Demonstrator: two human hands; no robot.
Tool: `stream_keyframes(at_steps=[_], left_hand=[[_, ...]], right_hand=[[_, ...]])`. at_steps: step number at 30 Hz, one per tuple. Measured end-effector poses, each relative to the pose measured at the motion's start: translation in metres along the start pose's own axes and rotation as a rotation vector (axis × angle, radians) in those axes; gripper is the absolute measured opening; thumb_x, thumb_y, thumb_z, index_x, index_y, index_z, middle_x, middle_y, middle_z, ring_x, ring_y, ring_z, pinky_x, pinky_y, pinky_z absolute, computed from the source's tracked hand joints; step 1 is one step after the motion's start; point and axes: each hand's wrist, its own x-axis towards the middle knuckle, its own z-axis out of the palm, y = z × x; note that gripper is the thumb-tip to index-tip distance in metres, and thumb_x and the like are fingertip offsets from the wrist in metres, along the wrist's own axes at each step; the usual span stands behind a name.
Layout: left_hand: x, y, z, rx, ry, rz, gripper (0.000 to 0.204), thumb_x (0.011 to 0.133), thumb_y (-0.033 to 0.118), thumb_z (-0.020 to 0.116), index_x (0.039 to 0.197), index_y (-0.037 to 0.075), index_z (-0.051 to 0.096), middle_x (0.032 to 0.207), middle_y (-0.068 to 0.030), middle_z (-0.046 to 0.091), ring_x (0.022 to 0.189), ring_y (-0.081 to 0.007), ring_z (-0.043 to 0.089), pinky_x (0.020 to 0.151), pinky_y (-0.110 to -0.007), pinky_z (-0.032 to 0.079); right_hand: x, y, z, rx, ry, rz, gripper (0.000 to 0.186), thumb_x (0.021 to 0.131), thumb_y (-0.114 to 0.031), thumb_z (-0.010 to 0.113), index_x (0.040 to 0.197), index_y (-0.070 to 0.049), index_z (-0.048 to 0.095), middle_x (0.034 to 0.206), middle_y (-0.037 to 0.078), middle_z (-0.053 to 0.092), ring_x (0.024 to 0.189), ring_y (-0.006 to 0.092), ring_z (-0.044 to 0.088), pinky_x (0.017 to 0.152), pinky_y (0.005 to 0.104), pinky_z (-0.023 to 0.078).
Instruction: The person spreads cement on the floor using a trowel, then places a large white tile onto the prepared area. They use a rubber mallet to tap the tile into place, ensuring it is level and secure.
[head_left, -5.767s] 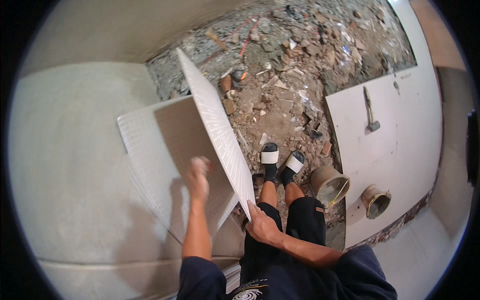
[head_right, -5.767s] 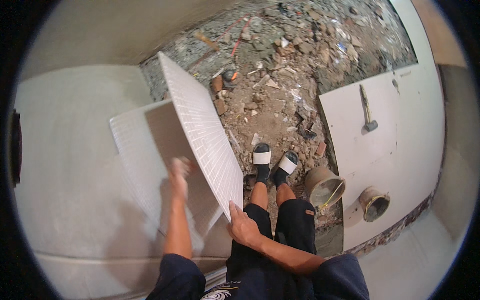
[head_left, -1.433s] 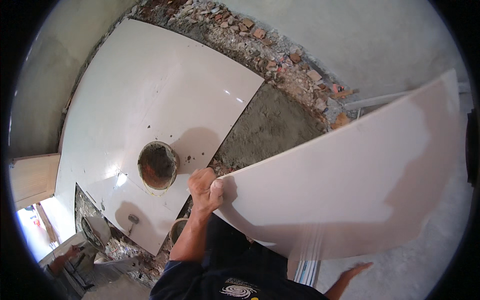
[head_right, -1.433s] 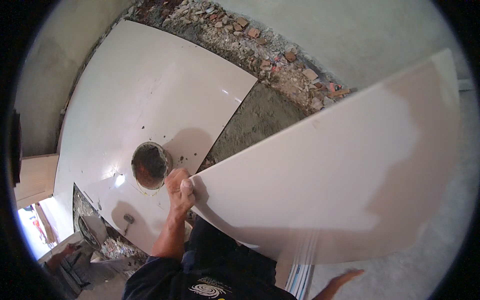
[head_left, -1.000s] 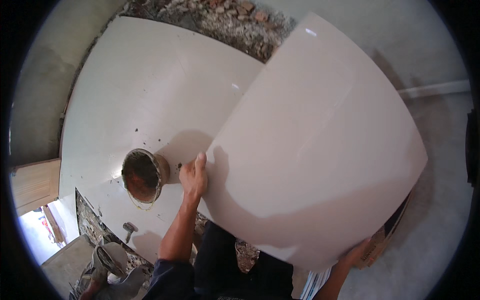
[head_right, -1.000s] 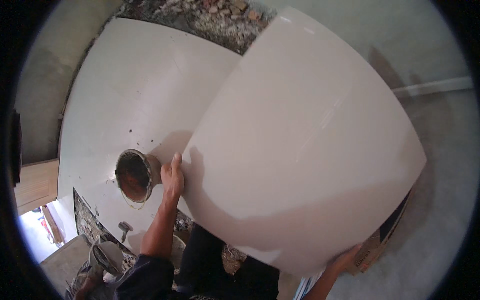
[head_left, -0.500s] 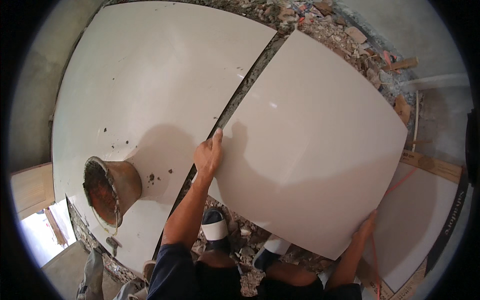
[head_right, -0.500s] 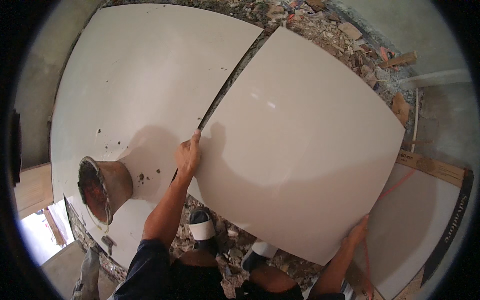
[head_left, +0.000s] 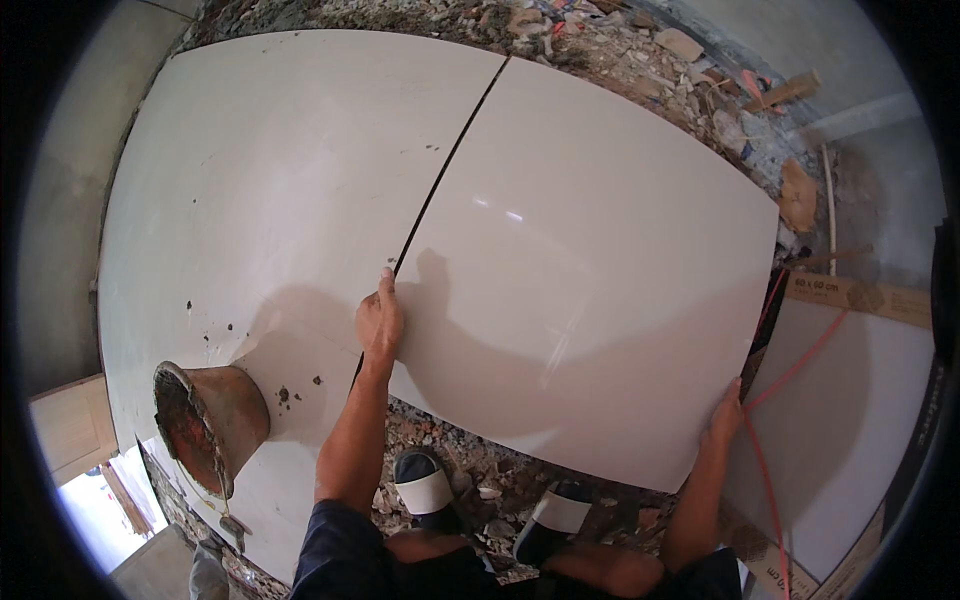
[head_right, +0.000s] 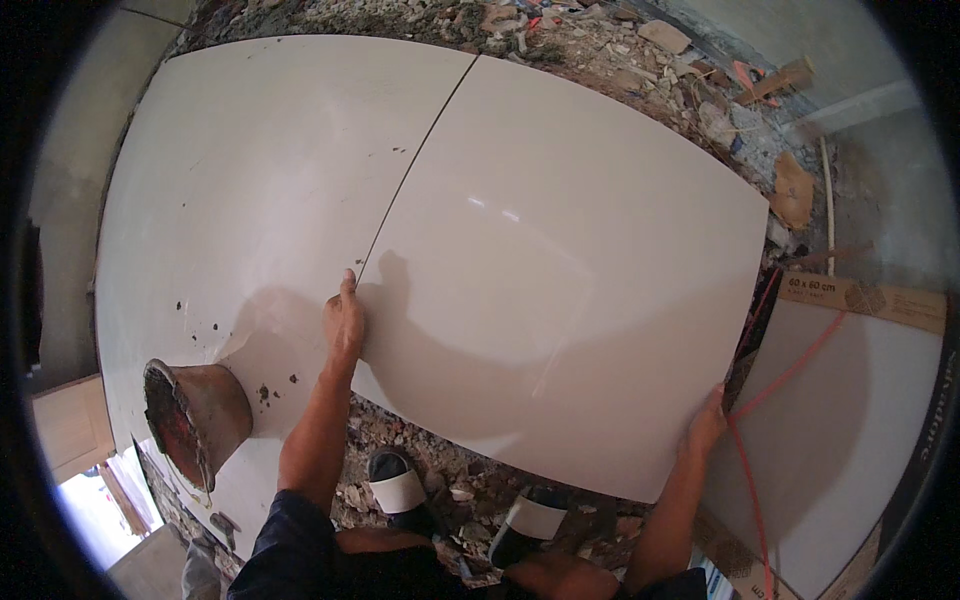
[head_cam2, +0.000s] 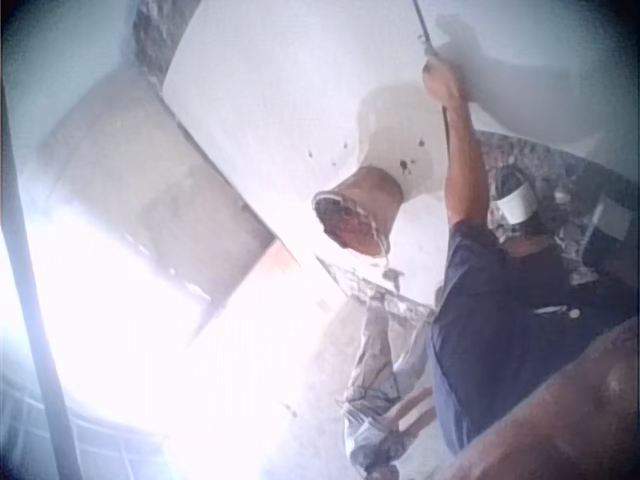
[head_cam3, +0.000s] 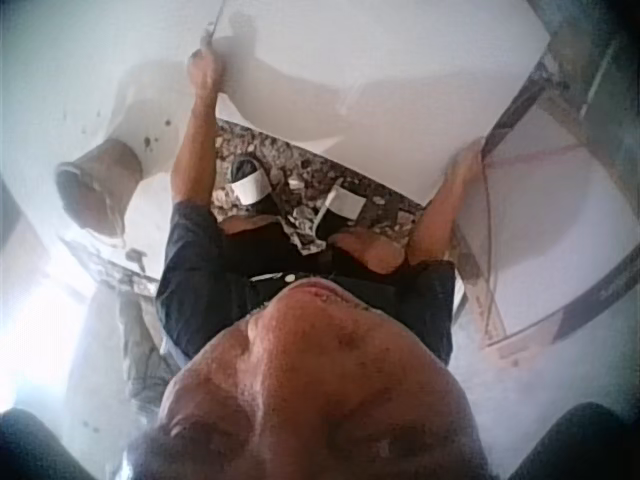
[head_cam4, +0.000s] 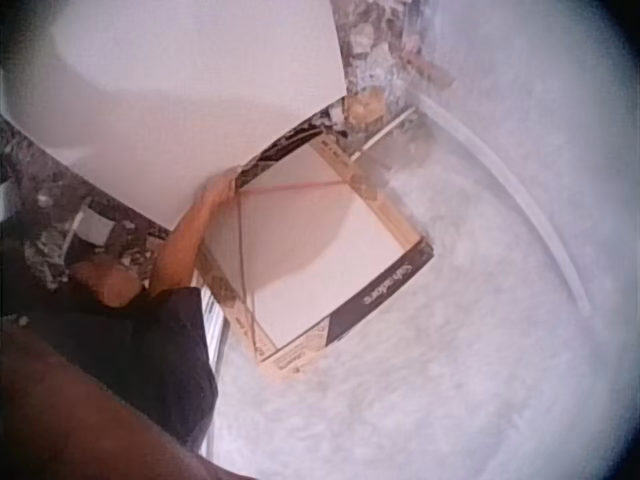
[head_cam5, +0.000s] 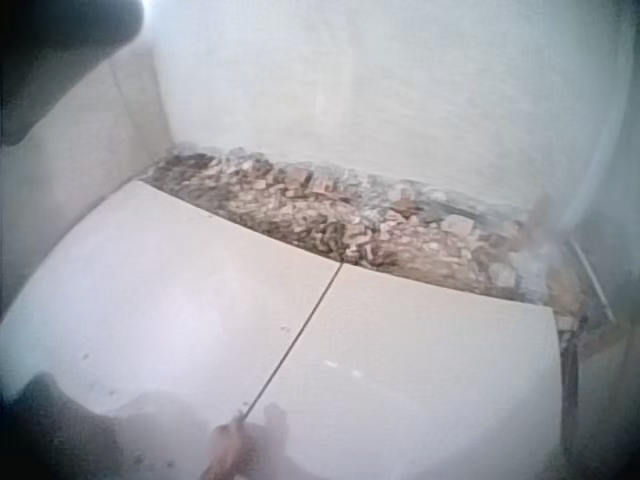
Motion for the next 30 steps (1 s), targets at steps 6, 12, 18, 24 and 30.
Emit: stream_keyframes(at_steps=[6,12,18,24,30], left_hand=[[0.007,0.001,0.004,-0.004,-0.002,-0.026,0.08,0.087,0.066,0.032,0.074,-0.008,0.06,0.076,-0.0249,0.06,0.078,-0.0357,0.056,0.08,-0.043,0.043],[0.013,-0.001,0.008,0.029,0.036,-0.059,0.084,0.087,0.066,0.031,0.08,-0.011,0.062,0.08,-0.0278,0.061,0.082,-0.0378,0.058,0.083,-0.044,0.043],[0.017,-0.001,0.009,-0.001,0.02,-0.057,0.085,0.087,0.068,0.031,0.081,-0.011,0.062,0.081,-0.0276,0.062,0.082,-0.0377,0.058,0.083,-0.044,0.042],[0.022,-0.002,0.013,0.034,0.068,-0.015,0.085,0.087,0.068,0.03,0.082,-0.011,0.062,0.08,-0.0272,0.061,0.081,-0.0388,0.058,0.083,-0.045,0.042],[0.019,-0.003,0.014,0.051,0.03,0.065,0.072,0.092,0.058,0.035,0.091,-0.008,0.062,0.077,-0.0258,0.062,0.083,-0.0393,0.059,0.081,-0.045,0.043]], right_hand=[[0.009,0.008,0.006,0.018,0.008,0.018,0.061,0.095,-0.041,0.048,0.127,0.011,0.047,0.127,0.018,0.053,0.113,0.0258,0.052,0.098,0.0335,0.038],[0.006,0.006,0.012,-0.052,0.007,0.053,0.065,0.094,-0.045,0.048,0.127,0.011,0.047,0.126,0.018,0.053,0.112,0.0258,0.052,0.098,0.0335,0.037],[0.016,0.015,0.016,-0.061,0.027,0.014,0.067,0.094,-0.046,0.048,0.126,0.012,0.048,0.124,0.018,0.055,0.11,0.0261,0.053,0.096,0.033,0.038],[0.038,0.036,0.011,-0.067,0.002,0.04,0.065,0.094,-0.045,0.05,0.126,0.012,0.048,0.123,0.017,0.056,0.108,0.0248,0.053,0.096,0.0325,0.038],[0.048,0.051,0.012,0.019,-0.01,-0.01,0.06,0.093,-0.041,0.052,0.118,0.013,0.053,0.118,0.017,0.058,0.106,0.0241,0.054,0.093,0.0328,0.04]])
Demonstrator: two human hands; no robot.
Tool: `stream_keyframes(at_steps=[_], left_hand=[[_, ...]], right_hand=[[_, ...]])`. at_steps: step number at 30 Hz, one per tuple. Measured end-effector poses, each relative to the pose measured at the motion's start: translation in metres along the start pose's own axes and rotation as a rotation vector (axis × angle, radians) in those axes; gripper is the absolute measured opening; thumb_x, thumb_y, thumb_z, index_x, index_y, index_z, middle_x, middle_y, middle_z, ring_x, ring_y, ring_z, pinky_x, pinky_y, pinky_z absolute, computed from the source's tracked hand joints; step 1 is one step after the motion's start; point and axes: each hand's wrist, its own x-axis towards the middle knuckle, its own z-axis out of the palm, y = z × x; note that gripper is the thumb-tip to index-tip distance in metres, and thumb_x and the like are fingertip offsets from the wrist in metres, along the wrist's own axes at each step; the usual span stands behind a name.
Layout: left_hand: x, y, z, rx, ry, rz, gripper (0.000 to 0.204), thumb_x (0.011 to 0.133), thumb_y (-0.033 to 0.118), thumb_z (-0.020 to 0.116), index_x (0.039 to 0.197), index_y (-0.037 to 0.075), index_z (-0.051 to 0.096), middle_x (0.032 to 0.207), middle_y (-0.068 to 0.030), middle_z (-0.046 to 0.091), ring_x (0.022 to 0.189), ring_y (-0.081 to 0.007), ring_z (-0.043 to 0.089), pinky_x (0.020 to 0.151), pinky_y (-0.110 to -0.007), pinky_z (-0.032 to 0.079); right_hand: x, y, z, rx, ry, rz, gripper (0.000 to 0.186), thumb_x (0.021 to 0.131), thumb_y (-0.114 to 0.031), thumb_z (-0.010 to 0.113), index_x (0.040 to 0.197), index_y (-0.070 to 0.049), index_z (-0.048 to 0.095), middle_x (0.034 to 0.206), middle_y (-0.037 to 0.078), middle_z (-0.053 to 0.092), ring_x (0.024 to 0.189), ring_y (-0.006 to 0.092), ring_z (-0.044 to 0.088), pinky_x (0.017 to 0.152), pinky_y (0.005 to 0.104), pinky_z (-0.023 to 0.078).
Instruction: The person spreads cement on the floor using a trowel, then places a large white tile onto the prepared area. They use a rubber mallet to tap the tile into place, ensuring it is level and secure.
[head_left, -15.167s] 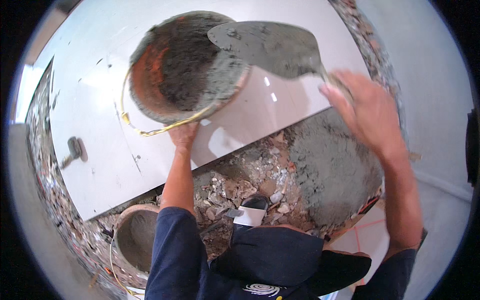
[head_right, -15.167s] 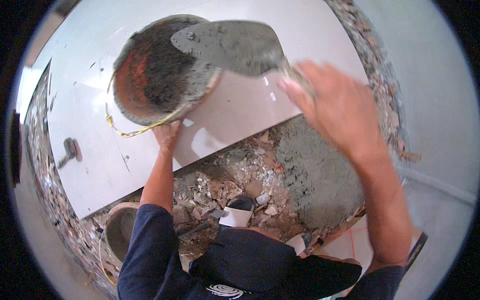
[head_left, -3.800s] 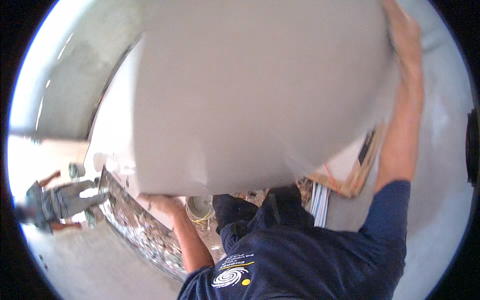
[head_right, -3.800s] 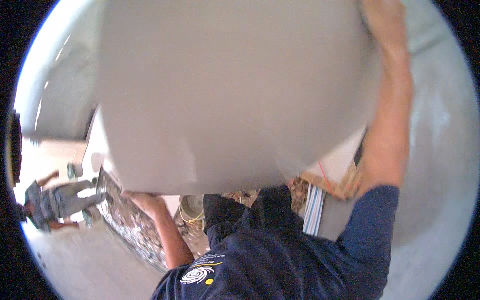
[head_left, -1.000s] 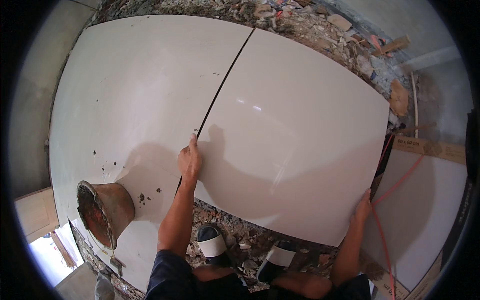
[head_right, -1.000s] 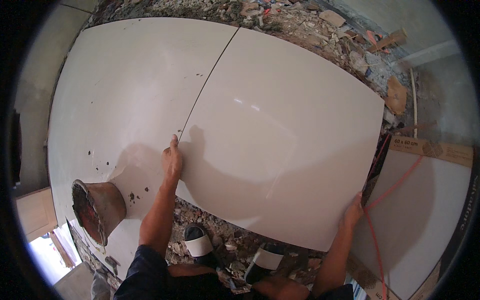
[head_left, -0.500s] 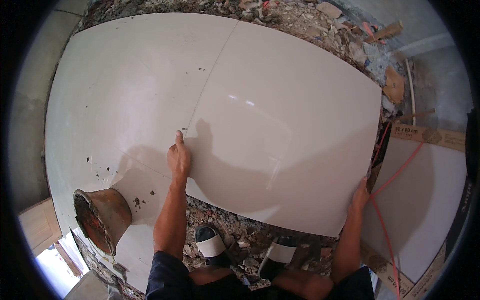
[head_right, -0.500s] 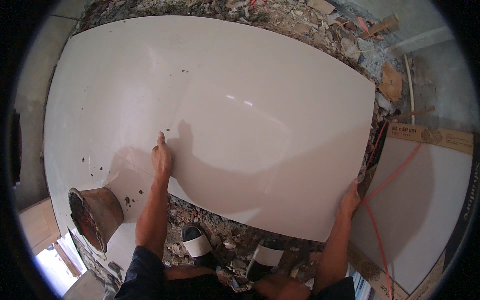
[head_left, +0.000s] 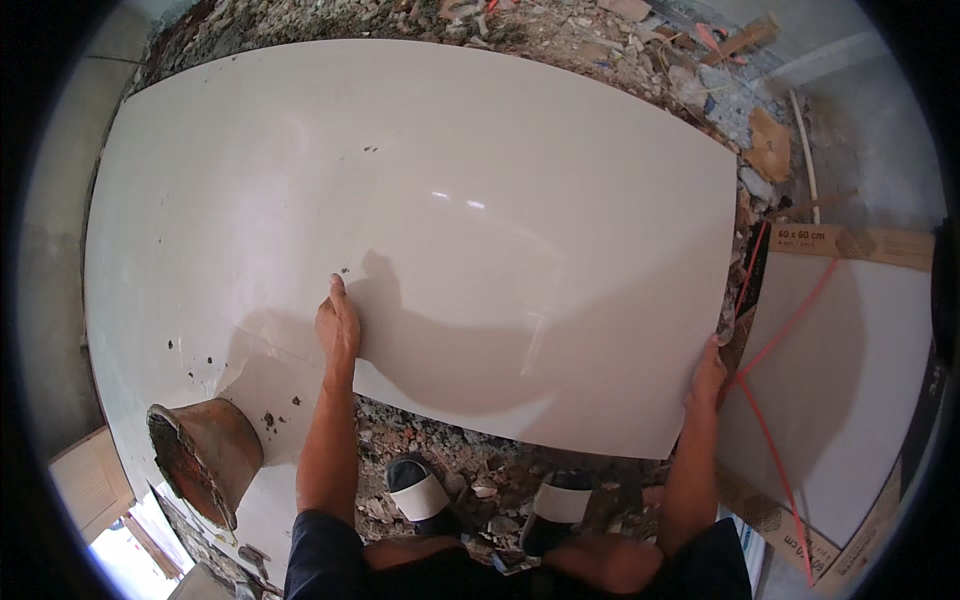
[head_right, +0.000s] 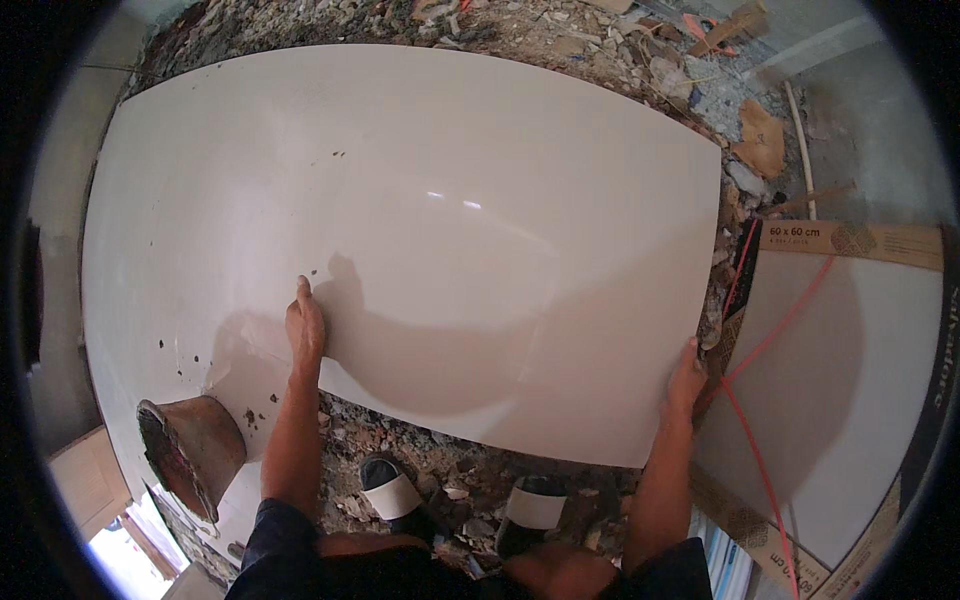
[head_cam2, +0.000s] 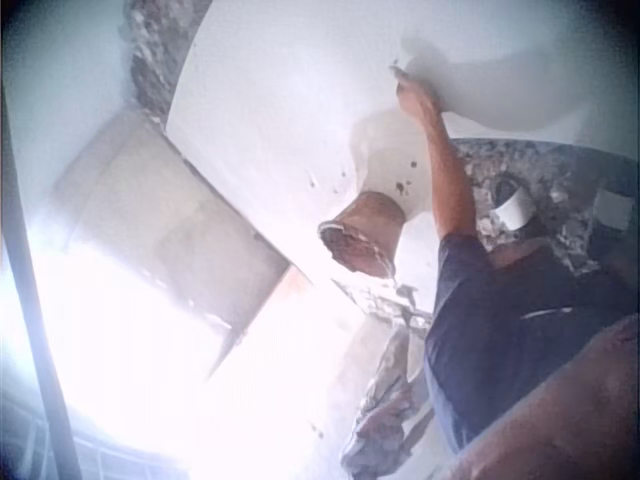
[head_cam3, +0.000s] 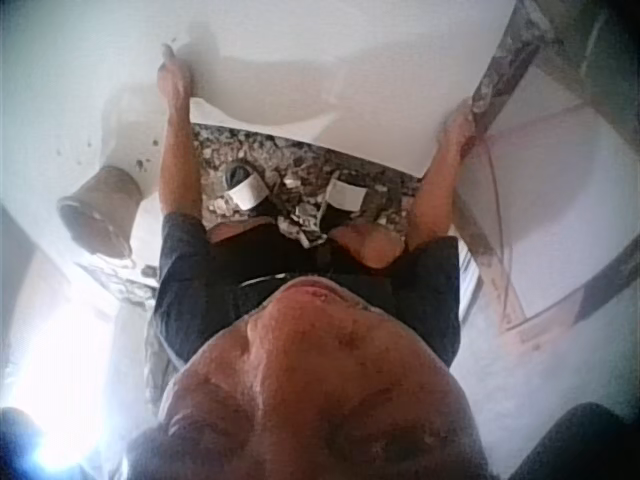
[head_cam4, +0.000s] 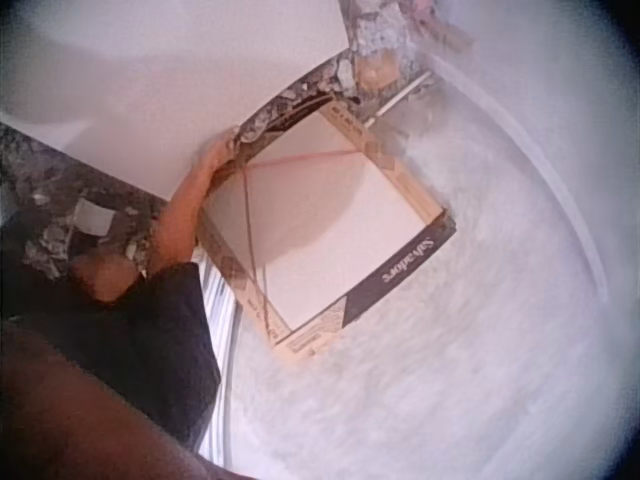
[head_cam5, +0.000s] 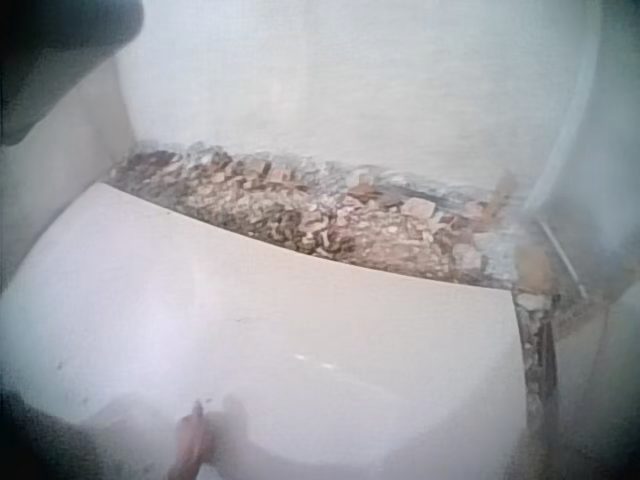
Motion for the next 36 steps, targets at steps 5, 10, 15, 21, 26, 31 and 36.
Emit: stream_keyframes(at_steps=[5,10,15,21,26,31,36], left_hand=[[-0.018,-0.011,0.004,0.084,0.08,0.358,0.052,0.091,0.041,0.051,0.112,-0.006,0.055,0.1,-0.0238,0.058,0.093,-0.0364,0.058,0.082,-0.042,0.045],[-0.026,-0.013,0.004,0.212,0.078,0.4,0.053,0.09,0.039,0.053,0.119,-0.005,0.053,0.117,-0.0216,0.051,0.106,-0.0364,0.051,0.091,-0.043,0.042],[-0.037,-0.015,0.004,0.377,0.093,0.424,0.063,0.088,0.043,0.054,0.127,-0.006,0.048,0.126,-0.0226,0.047,0.121,-0.0374,0.04,0.101,-0.051,0.03],[-0.047,-0.043,0.029,0.556,0.045,0.546,0.075,0.089,0.045,0.051,0.142,-0.003,0.027,0.148,-0.0221,0.024,0.139,-0.0373,0.018,0.11,-0.054,0.015],[-0.042,-0.068,0.042,0.556,0.148,0.634,0.076,0.092,0.045,0.047,0.146,0.0,0.017,0.151,-0.0207,0.017,0.141,-0.0353,0.012,0.112,-0.054,0.007],[-0.038,-0.071,0.048,0.62,0.161,0.662,0.076,0.093,0.049,0.041,0.147,0.002,0.014,0.152,-0.0187,0.016,0.142,-0.0338,0.011,0.113,-0.051,0.005],[-0.037,-0.073,0.048,0.638,0.192,0.719,0.074,0.095,0.05,0.035,0.147,0.001,0.014,0.153,-0.0184,0.016,0.142,-0.0338,0.012,0.113,-0.05,0.008]], right_hand=[[-0.003,-0.004,-0.001,-0.139,0.005,-0.047,0.058,0.094,-0.041,0.051,0.117,0.013,0.053,0.118,0.017,0.058,0.107,0.0239,0.053,0.095,0.0336,0.038],[-0.007,-0.008,0.002,-0.174,0.013,-0.083,0.057,0.094,-0.041,0.05,0.116,0.011,0.055,0.113,0.014,0.059,0.102,0.0219,0.053,0.093,0.0329,0.038],[-0.014,-0.004,0.003,-0.135,-0.032,-0.093,0.054,0.094,-0.042,0.05,0.114,0.008,0.057,0.109,0.014,0.06,0.1,0.0208,0.053,0.091,0.0316,0.039],[-0.013,0.007,0.01,-0.144,0.025,-0.076,0.055,0.094,-0.043,0.051,0.107,0.009,0.06,0.103,0.014,0.063,0.094,0.0215,0.054,0.087,0.0325,0.041],[-0.021,0.008,0.013,-0.241,-0.001,-0.149,0.054,0.093,-0.041,0.051,0.104,0.011,0.061,0.097,0.016,0.065,0.09,0.0234,0.058,0.086,0.0346,0.043],[-0.029,-0.034,0.01,-0.785,0.145,-0.388,0.044,0.09,-0.035,0.055,0.114,0.002,0.061,0.117,0.023,0.058,0.113,0.0379,0.052,0.098,0.0426,0.038],[-0.012,-0.07,0.061,-0.822,0.16,-0.976,0.056,0.088,-0.035,0.058,0.132,-0.003,0.046,0.137,0.02,0.041,0.13,0.0368,0.035,0.107,0.052,0.025]])
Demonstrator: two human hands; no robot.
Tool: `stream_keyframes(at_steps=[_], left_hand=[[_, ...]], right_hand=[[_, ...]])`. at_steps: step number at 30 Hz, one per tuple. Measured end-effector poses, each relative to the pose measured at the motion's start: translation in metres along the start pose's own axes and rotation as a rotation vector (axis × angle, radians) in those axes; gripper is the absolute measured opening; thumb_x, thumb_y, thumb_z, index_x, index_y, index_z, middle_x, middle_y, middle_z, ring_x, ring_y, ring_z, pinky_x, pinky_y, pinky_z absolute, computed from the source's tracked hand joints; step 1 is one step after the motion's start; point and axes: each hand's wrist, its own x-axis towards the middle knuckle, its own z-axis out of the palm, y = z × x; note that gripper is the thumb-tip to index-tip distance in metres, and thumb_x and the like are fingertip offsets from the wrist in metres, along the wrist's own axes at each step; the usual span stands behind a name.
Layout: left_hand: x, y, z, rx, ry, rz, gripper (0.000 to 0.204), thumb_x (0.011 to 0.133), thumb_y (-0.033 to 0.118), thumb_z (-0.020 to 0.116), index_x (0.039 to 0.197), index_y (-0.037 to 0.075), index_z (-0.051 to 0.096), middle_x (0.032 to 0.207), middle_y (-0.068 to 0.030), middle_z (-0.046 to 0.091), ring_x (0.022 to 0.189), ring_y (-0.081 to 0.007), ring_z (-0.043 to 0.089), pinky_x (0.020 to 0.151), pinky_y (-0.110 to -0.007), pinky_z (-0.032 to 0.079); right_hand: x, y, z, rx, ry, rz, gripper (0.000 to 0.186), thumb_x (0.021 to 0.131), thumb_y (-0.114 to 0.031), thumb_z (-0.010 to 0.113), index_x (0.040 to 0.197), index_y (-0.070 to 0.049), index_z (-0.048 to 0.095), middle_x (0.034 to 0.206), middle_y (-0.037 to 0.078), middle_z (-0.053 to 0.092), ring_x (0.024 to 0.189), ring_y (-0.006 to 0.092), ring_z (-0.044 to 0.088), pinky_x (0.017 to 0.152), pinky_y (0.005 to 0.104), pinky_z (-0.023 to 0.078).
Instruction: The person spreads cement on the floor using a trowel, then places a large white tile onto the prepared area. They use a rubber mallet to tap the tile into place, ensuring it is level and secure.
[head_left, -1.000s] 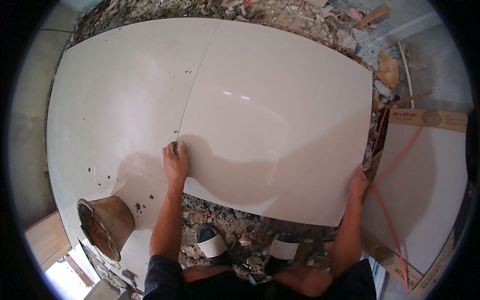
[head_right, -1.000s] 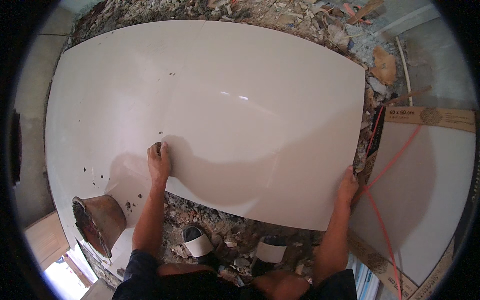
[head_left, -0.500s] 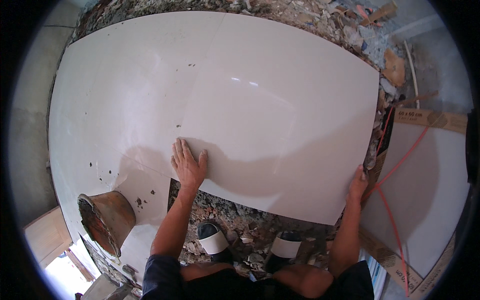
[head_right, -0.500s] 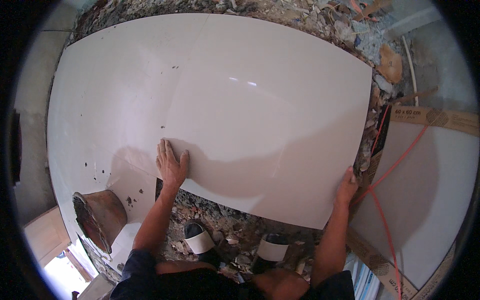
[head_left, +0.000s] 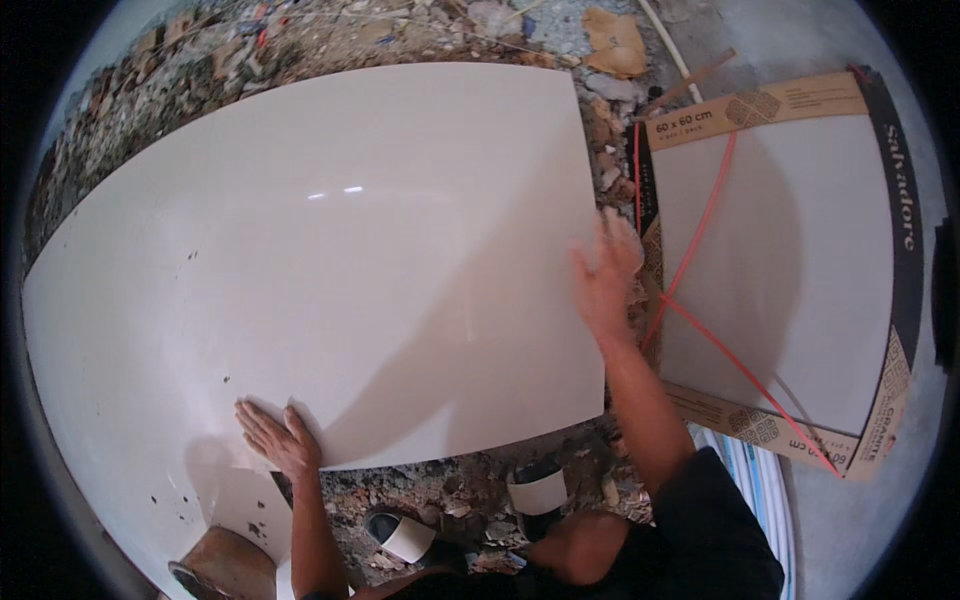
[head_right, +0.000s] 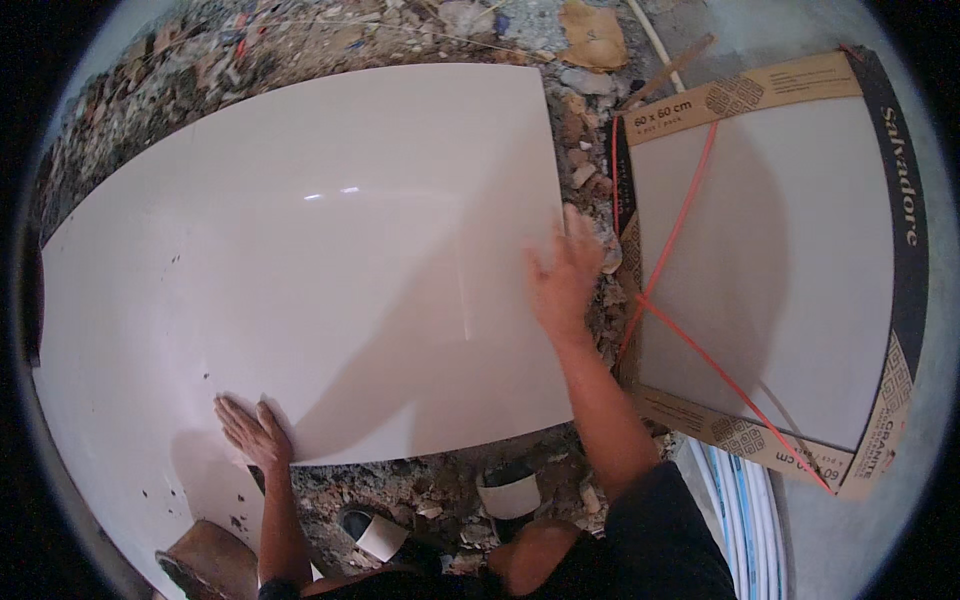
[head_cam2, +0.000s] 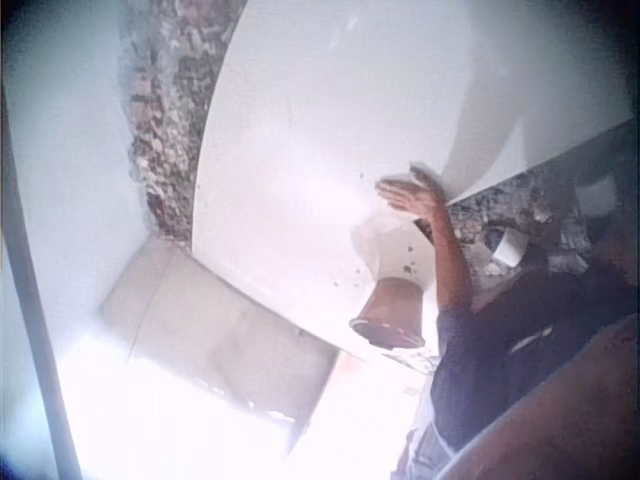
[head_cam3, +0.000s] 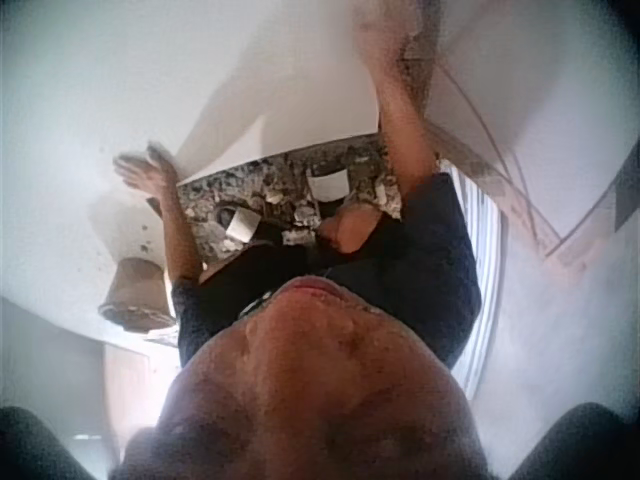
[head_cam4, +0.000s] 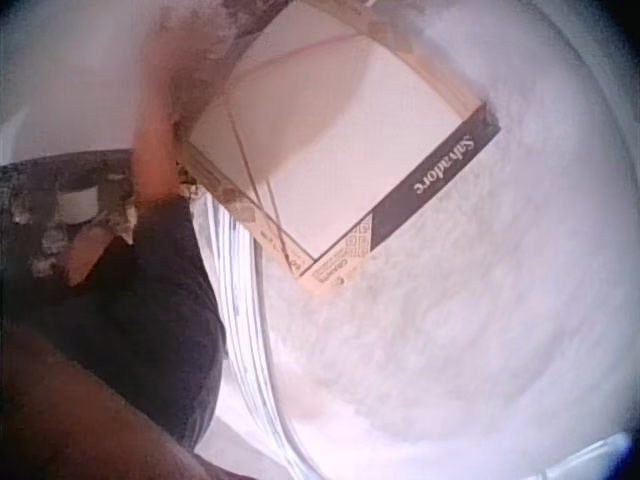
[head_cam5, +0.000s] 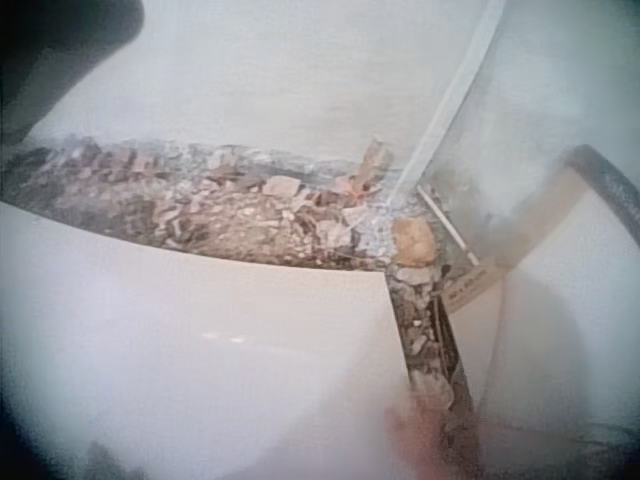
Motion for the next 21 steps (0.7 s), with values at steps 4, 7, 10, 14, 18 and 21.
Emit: stream_keyframes(at_steps=[4,7,10,14,18,21], left_hand=[[-0.001,-0.004,0.002,0.032,0.008,0.021,0.072,0.096,0.049,0.033,0.147,0.001,0.015,0.152,-0.0189,0.016,0.141,-0.0345,0.014,0.112,-0.05,0.01],[0.001,-0.002,0.003,0.035,0.041,0.061,0.072,0.096,0.047,0.036,0.146,0.0,0.016,0.151,-0.0205,0.017,0.14,-0.0353,0.016,0.112,-0.05,0.012],[0.003,-0.001,0.003,0.042,0.073,0.056,0.071,0.095,0.046,0.038,0.146,0.0,0.017,0.151,-0.0208,0.018,0.14,-0.0355,0.017,0.112,-0.05,0.013],[0.006,-0.002,0.006,-0.015,0.067,0.041,0.072,0.095,0.047,0.04,0.146,0.002,0.017,0.151,-0.0205,0.018,0.14,-0.0351,0.018,0.112,-0.049,0.013],[0.008,-0.008,0.012,0.015,0.041,0.017,0.075,0.094,0.053,0.038,0.146,0.003,0.018,0.151,-0.0201,0.019,0.139,-0.0342,0.02,0.111,-0.049,0.014],[0.012,-0.012,0.015,0.033,0.046,0.032,0.076,0.093,0.055,0.037,0.146,0.004,0.019,0.151,-0.0202,0.018,0.139,-0.0341,0.019,0.111,-0.049,0.016]], right_hand=[[-0.001,-0.026,0.044,-0.128,-0.221,-0.064,0.063,0.09,-0.044,0.05,0.137,-0.004,0.04,0.145,0.021,0.03,0.135,0.0394,0.025,0.109,0.0577,0.016],[-0.008,-0.029,0.052,-0.092,-0.261,-0.039,0.065,0.09,-0.047,0.048,0.138,-0.004,0.038,0.146,0.022,0.028,0.136,0.0403,0.024,0.109,0.0576,0.015],[-0.012,-0.025,0.047,-0.065,-0.248,-0.056,0.067,0.089,-0.048,0.049,0.138,-0.004,0.037,0.145,0.022,0.029,0.136,0.0407,0.024,0.11,0.0575,0.015],[-0.008,-0.019,0.049,-0.041,-0.292,-0.082,0.067,0.089,-0.048,0.049,0.138,-0.002,0.038,0.146,0.023,0.028,0.136,0.0409,0.023,0.109,0.0577,0.016],[-0.016,0.006,0.025,0.071,-0.321,-0.226,0.058,0.091,-0.046,0.049,0.129,-0.001,0.048,0.139,0.02,0.04,0.133,0.035,0.033,0.109,0.0474,0.024],[-0.044,0.044,-0.034,0.547,-0.455,0.021,0.044,0.094,-0.036,0.049,0.118,0.0,0.057,0.121,0.017,0.057,0.118,0.0305,0.051,0.1,0.037,0.038]])
